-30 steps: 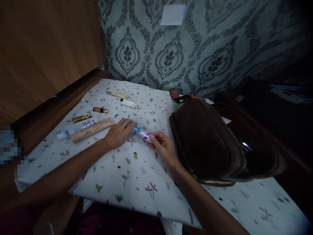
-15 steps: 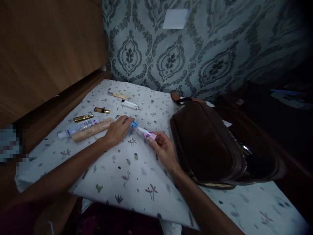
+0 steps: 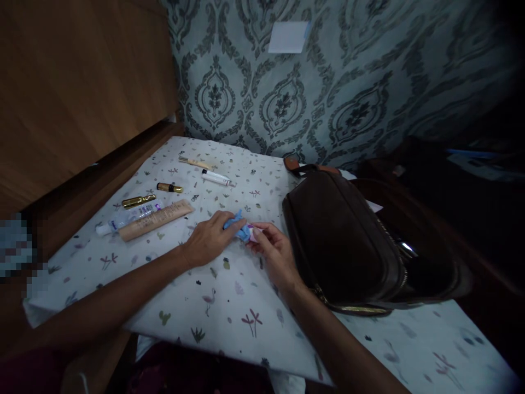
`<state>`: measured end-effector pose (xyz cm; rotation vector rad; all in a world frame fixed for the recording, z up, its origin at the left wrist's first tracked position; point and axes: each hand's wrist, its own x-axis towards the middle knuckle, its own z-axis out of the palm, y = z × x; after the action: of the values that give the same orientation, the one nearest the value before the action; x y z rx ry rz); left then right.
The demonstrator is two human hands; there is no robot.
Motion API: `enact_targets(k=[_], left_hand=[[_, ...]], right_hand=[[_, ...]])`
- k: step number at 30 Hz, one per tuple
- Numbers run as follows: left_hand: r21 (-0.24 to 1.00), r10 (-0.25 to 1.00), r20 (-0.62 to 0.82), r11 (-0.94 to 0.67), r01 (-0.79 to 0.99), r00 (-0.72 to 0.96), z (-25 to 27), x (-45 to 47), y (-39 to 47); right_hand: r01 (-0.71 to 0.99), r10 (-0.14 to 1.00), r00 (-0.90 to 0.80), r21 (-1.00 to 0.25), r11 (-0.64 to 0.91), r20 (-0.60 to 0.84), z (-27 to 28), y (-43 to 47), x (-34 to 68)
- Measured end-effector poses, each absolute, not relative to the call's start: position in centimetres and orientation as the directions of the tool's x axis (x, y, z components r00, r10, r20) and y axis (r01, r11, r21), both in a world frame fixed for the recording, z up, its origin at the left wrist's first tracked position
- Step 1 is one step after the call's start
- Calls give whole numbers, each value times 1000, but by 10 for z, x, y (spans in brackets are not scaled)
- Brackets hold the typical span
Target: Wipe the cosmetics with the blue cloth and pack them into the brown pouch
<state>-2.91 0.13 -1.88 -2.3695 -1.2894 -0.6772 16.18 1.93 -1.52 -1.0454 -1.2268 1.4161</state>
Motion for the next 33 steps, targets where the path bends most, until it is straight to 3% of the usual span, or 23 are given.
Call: enact_targets(k=[4, 8, 12, 15, 20, 23, 26, 33], left_hand=[[38, 792, 520, -397, 917, 321, -19, -50, 16], [87, 728, 639, -389, 917, 248, -17, -58, 19], [-124, 533, 738, -494, 860, 413, -14, -42, 5], [-305, 422, 671, -592, 746, 610, -12, -28, -5], [-348, 449, 652, -538, 767, 611, -12, -32, 3], [-230, 537, 708, -438, 869, 458, -13, -49, 13], [-3, 649, 693, -432, 902, 314, -12, -64, 18], [400, 743, 524, -646, 650, 416, -9, -69, 15]], right_hand=[[-202, 989, -127, -974, -97, -72, -8, 20, 163], [-271, 984, -113, -949, -162, -136, -5, 21, 164], [-353, 970, -125, -904, -240, -209, -5, 20, 162], [-374, 956, -167, -882, -287, -241, -3, 19, 160], [-328, 948, -179, -892, -309, -263, 2, 17, 162], [-316, 948, -166, -896, -311, -270, 2, 19, 164], [-304, 943, -175, -895, -326, -284, 0, 20, 166], [-241, 919, -240, -898, -369, -313, -1, 21, 165]])
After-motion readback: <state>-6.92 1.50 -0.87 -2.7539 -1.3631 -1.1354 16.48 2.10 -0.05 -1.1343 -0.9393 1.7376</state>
